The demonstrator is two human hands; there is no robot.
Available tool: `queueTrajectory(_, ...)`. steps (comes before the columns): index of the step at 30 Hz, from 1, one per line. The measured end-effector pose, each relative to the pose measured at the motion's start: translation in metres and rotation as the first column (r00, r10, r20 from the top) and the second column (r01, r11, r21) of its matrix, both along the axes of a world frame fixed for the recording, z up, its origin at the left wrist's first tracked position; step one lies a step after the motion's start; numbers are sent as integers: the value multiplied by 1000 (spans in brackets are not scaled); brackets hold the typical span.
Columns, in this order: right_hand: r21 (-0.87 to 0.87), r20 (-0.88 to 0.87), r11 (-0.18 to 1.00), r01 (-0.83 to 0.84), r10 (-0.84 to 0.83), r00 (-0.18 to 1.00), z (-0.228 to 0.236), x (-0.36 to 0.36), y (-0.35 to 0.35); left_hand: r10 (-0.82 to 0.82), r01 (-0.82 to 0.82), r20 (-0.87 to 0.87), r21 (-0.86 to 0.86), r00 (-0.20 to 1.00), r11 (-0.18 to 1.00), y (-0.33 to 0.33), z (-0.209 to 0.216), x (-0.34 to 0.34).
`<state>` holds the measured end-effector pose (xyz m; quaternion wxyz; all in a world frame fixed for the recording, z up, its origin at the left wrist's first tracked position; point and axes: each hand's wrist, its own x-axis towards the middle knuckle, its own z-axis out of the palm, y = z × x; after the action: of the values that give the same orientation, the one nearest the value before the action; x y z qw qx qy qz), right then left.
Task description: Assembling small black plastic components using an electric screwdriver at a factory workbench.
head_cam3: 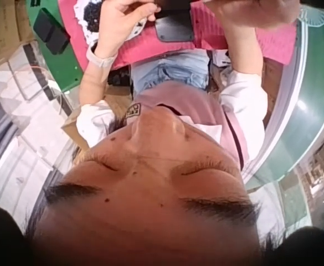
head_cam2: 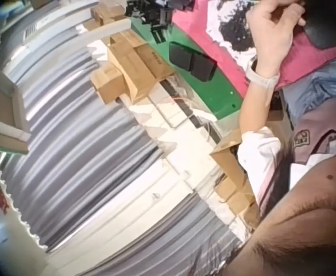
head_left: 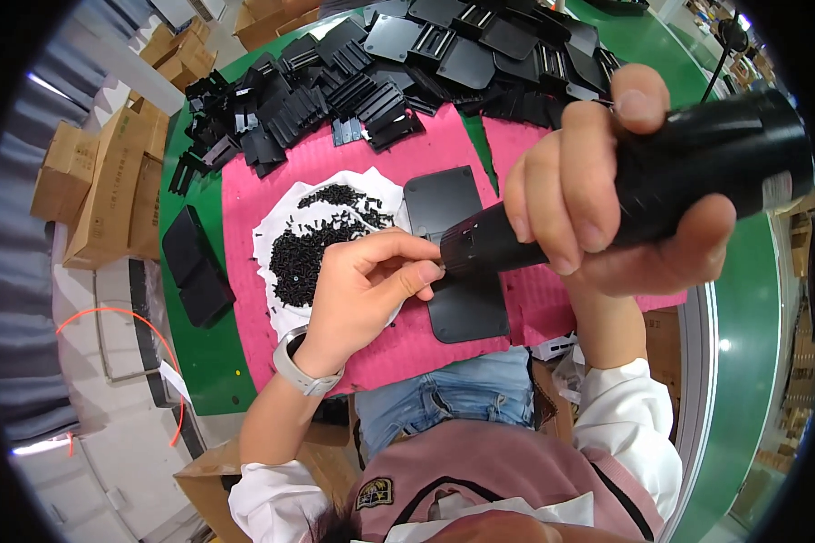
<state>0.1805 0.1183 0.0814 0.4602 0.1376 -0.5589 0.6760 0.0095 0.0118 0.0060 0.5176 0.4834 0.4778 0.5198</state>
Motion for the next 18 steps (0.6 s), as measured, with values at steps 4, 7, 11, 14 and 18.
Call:
queueTrajectory(4, -82, 45, 996, 24, -21, 999, -1, 0, -4, 15, -16, -34, -14, 999, 1000, -3, -1, -1)
queueTrajectory(7, -99, 57, 994, 41, -35, 998, 0, 1, -3, 30, -30, 39, -17, 999, 999, -5, -1, 0)
queueTrajectory(11, -60, -15, 998, 0, -1, 1000, 0, 1, -4, 50, -42, 139, -57, 989, 997, -7, 1, 0)
queueTrajectory(14, -19, 10, 1000, 16, -16, 1000, 0, 0, -5, 68, -57, 170, -68, 983, 996, -8, 0, 0)
queueTrajectory(18, -93, -76, 996, 0, -7, 997, -9, -5, -4, 78, -57, 269, -85, 960, 995, -9, -4, 0)
